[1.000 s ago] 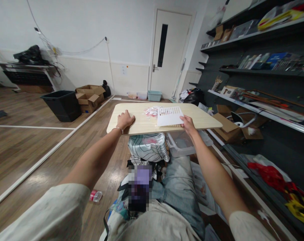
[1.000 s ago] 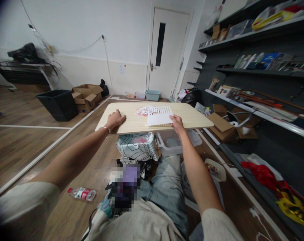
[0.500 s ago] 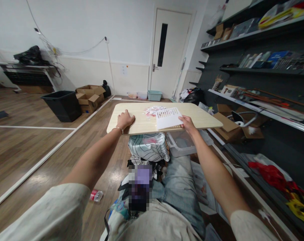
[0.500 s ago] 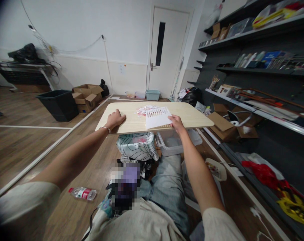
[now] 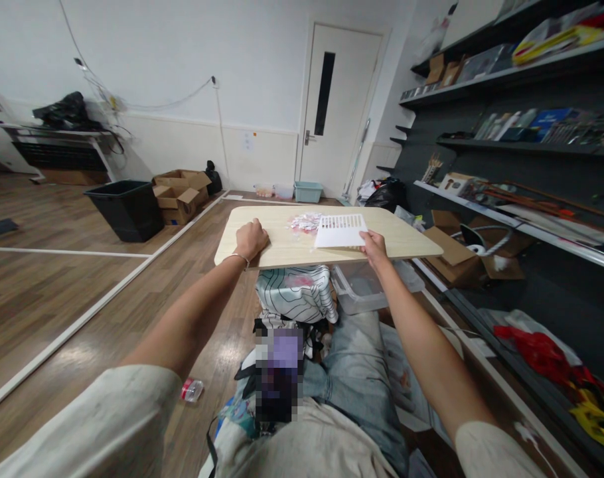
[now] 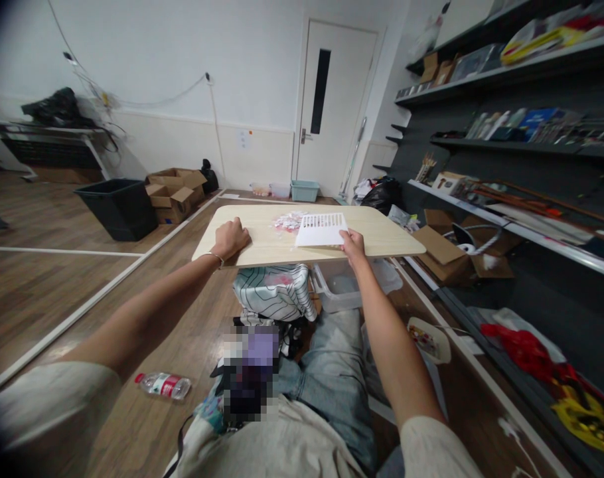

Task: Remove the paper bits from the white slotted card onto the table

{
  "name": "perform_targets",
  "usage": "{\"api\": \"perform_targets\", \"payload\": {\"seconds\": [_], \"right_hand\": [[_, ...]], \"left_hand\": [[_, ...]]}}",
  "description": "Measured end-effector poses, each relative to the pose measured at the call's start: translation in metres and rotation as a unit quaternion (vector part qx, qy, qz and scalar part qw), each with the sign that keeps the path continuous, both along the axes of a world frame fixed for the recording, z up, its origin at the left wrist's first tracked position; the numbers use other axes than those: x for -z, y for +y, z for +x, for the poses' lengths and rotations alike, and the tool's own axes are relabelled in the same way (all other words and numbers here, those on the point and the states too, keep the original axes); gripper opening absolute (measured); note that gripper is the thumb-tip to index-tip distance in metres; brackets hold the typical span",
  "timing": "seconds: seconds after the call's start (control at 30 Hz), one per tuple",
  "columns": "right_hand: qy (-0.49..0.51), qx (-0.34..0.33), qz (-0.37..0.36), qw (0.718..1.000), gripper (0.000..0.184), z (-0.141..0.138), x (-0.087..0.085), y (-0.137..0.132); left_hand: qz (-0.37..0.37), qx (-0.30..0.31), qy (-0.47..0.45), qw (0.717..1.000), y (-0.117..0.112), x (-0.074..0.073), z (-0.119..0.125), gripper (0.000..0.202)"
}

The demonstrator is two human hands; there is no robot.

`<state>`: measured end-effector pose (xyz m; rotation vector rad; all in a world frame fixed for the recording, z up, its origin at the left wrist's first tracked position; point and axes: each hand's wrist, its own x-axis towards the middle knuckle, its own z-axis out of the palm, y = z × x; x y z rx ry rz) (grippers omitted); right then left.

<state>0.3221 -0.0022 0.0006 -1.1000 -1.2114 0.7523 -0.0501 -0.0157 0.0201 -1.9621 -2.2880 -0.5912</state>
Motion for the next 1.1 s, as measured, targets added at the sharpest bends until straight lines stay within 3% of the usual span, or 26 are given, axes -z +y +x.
{"api": "perform_targets", "payload": {"seconds": [0.33, 0.87, 1.1], "right_hand": [[-0.012, 0.022, 0.010, 1.000, 0.024, -0.001, 0.001, 0.001], [-0.074, -0.053, 0.010, 0.996, 0.039, 0.002, 0.000, -0.005], [-0.040, -0.051, 0.018, 0.998, 0.035, 0.002, -0.002, -0.005]], "left_hand": [[0.002, 0.004, -0.006, 1.000, 0.000, 0.002, -0.002, 0.046], [-0.016, 0.025, 0.001, 1.000, 0.008, 0.007, -0.008, 0.042], [-0.008, 0.040, 0.008, 0.999, 0.011, 0.010, -0.010, 0.042]]}}
